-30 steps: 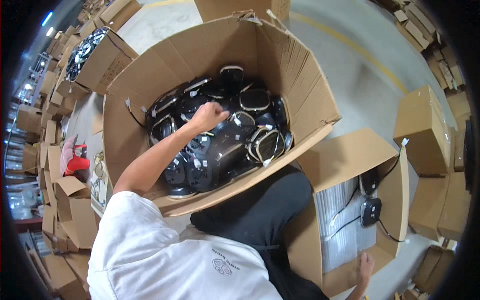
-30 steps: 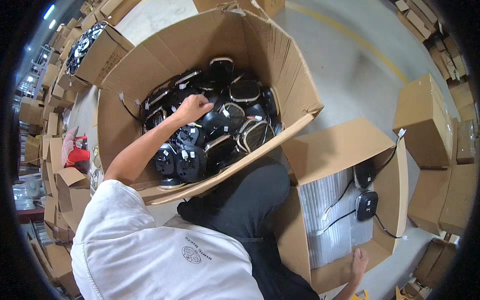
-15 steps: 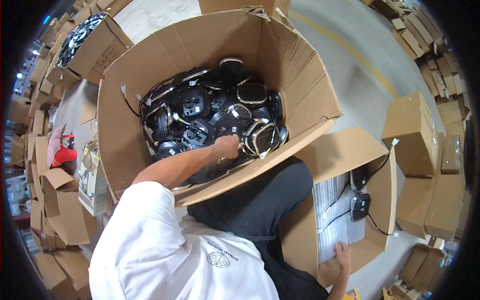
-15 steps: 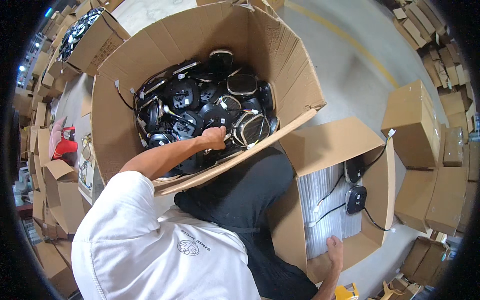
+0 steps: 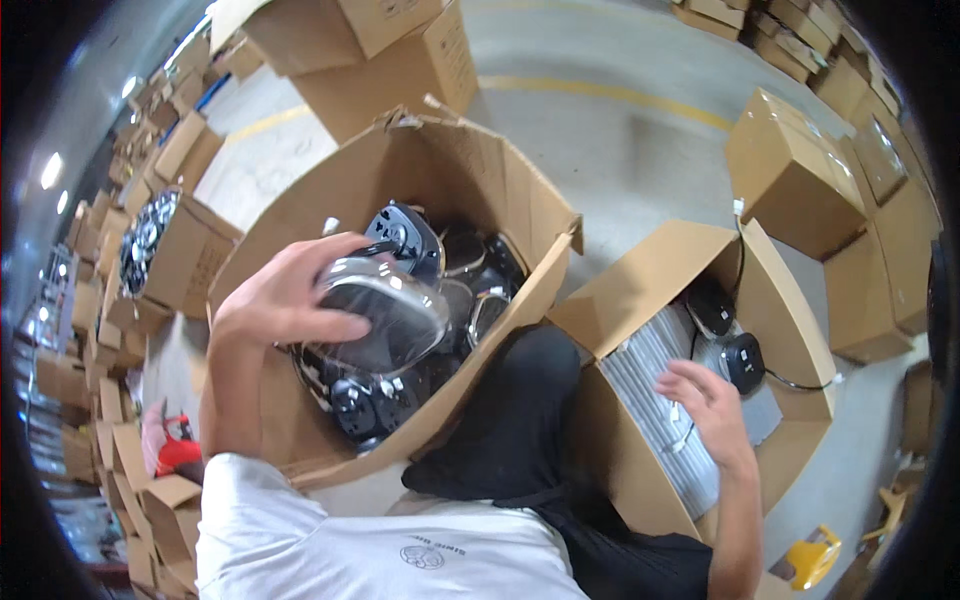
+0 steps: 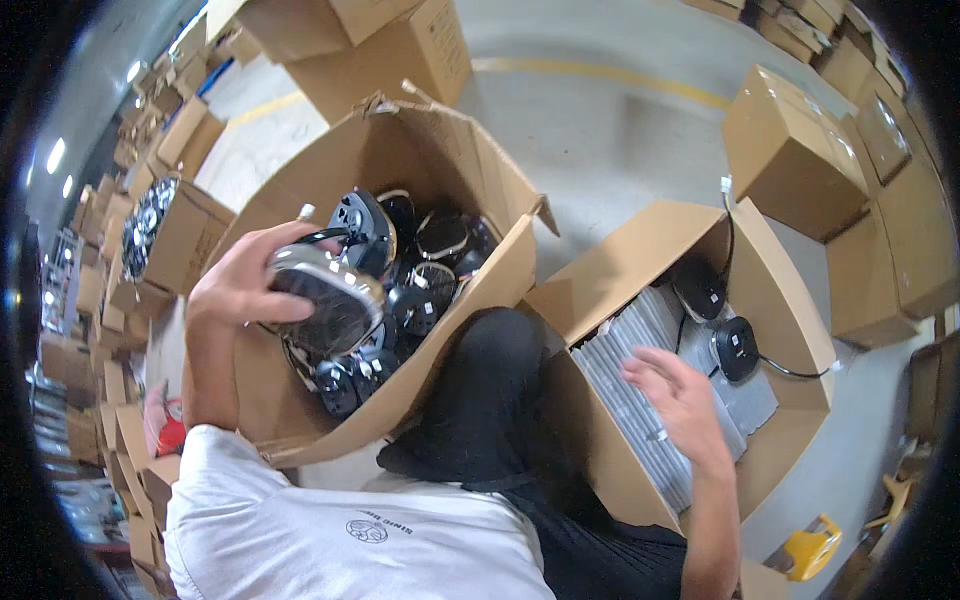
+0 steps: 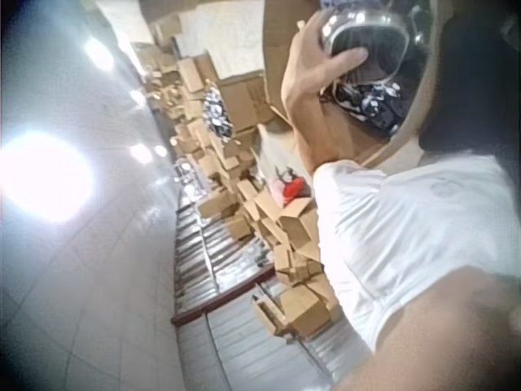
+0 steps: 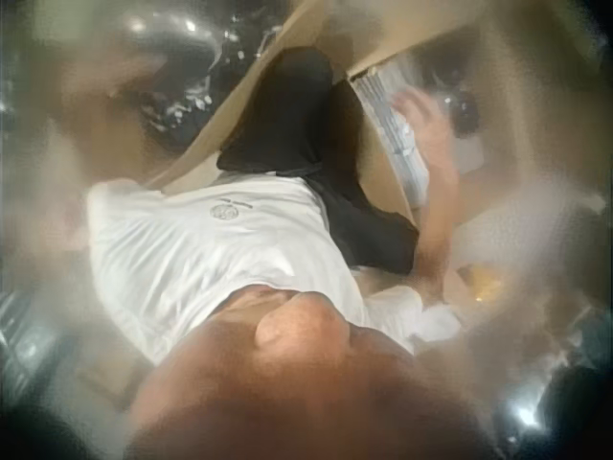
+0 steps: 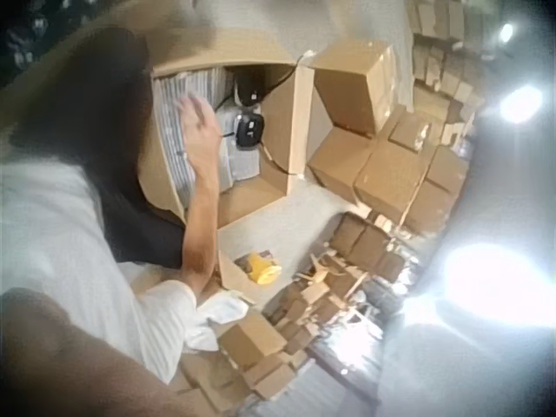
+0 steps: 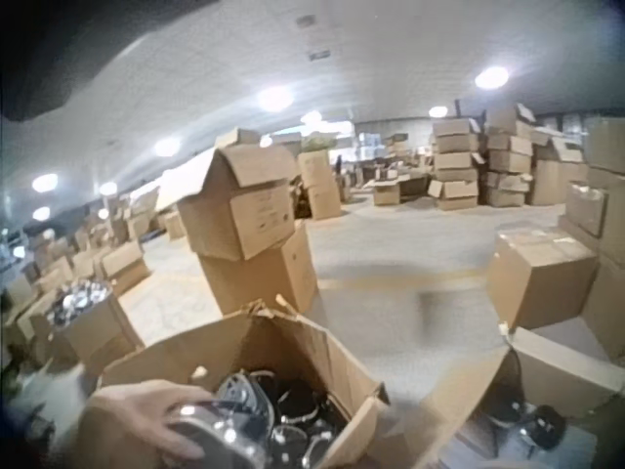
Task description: The person packs vehicle lights into a cardboard box by hand, transferring the lights from an adjacent box and placing protective foam sheets over each completed layer.
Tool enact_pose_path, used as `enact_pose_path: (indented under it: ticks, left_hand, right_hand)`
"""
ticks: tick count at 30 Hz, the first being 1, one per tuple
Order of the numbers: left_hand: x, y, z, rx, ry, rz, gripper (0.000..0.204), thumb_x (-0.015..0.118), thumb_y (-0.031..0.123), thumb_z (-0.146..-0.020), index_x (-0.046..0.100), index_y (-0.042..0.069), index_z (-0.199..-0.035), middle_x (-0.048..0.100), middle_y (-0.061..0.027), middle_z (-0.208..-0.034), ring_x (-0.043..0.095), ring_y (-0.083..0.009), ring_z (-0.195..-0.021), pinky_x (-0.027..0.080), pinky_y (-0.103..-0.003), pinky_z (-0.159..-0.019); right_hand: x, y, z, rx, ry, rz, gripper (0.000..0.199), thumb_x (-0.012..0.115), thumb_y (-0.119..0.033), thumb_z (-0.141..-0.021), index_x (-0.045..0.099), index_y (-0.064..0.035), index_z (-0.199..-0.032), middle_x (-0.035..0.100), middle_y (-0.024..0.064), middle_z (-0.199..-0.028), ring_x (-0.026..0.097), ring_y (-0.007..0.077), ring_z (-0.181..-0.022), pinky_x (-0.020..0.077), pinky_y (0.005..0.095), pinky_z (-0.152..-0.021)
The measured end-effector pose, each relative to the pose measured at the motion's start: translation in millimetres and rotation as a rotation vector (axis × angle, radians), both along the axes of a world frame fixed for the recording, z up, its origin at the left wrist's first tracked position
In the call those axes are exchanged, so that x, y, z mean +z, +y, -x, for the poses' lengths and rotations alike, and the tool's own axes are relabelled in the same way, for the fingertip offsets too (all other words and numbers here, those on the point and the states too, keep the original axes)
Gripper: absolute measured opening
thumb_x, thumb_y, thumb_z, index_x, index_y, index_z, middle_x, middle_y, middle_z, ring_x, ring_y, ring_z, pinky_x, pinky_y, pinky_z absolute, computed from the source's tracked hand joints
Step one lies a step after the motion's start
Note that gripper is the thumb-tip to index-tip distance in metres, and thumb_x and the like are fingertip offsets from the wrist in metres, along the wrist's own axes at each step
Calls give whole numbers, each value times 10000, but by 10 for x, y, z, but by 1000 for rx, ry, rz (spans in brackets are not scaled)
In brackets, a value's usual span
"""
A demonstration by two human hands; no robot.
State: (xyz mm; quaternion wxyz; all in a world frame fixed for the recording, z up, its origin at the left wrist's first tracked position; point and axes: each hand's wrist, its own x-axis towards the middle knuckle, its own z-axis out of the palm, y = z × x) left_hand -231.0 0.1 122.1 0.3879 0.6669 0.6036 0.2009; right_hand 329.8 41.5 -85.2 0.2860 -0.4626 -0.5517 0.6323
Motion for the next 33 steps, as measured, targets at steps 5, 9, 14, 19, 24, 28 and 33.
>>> enact_pose_path:
  ticks: [5, 9, 14, 19, 24, 28, 33]
  left_hand:
    - [333, -223, -464, -92, -500, -82, 1011, 1073, 139, -747, 589, -66, -1611, 752, -248, -1496, 759, -299, -1353, 589, -397, -1177]
    - [347, 12, -1070, -165, -467, 173, 1006, 1078, 155, -679, 616, -112, -1531, 776, -199, -1392, 794, -237, -1193, 605, -351, -1091]
    - [-167, 268, -1553, -108, -681, 238, 1108, 1038, 221, -824, 448, -53, -1721, 750, -142, -1475, 728, -199, -1351, 551, -365, -1208]
    - [-905, 580, -1620, -134, -619, 444, 1059, 1034, 165, -854, 482, -41, -1735, 744, -148, -1492, 705, -203, -1376, 533, -379, -1249]
    - [-1153, 650, -1520, -74, -636, 625, 841, 960, 108, -934, 561, -82, -1649, 808, -153, -1381, 785, -194, -1252, 624, -380, -1155]
    - [-1054, 680, -1565, 103, -1070, 449, 443, 793, 44, -1024, 709, -47, -1450, 836, -127, -1280, 826, -214, -1118, 669, -419, -1065]
    - [-1212, 622, -1917, 384, -1101, 144, 448, 762, 21, -1009, 614, -19, -1430, 740, -136, -1305, 762, -277, -1187, 610, -485, -1113]
  right_hand:
    - [186, 116, 1319, 18, 795, 187, 908, 695, -601, -1152, 408, 3, -1766, 587, 251, -1679, 640, 350, -1508, 519, 532, -1280]
    - [509, 142, 1554, 139, 1228, 207, 1015, 539, -823, -1108, 466, -41, -1751, 568, 276, -1706, 651, 434, -1503, 624, 613, -1154]
    - [563, 144, 1114, -613, 989, 408, 385, 749, -494, -1134, 795, -224, -1404, 863, 33, -1280, 826, 222, -1055, 644, 390, -731]
    - [710, 420, 287, -900, 1092, -199, 384, 806, -247, -1134, 742, 1, -1421, 827, 122, -1348, 806, 237, -1220, 669, 417, -1080]
    - [1087, 378, 10, -1196, 587, -671, 446, 835, -246, -1117, 688, 49, -1418, 796, 162, -1338, 801, 240, -1171, 677, 406, -1061]
    - [1162, 111, 267, -1086, 44, -842, 431, 852, -172, -1106, 663, 58, -1418, 787, 166, -1309, 773, 207, -1151, 632, 362, -1055]
    - [955, -53, 751, -879, -294, -1245, 536, 904, -147, -963, 682, 48, -1410, 711, 222, -1302, 690, 426, -1198, 559, 531, -1044]
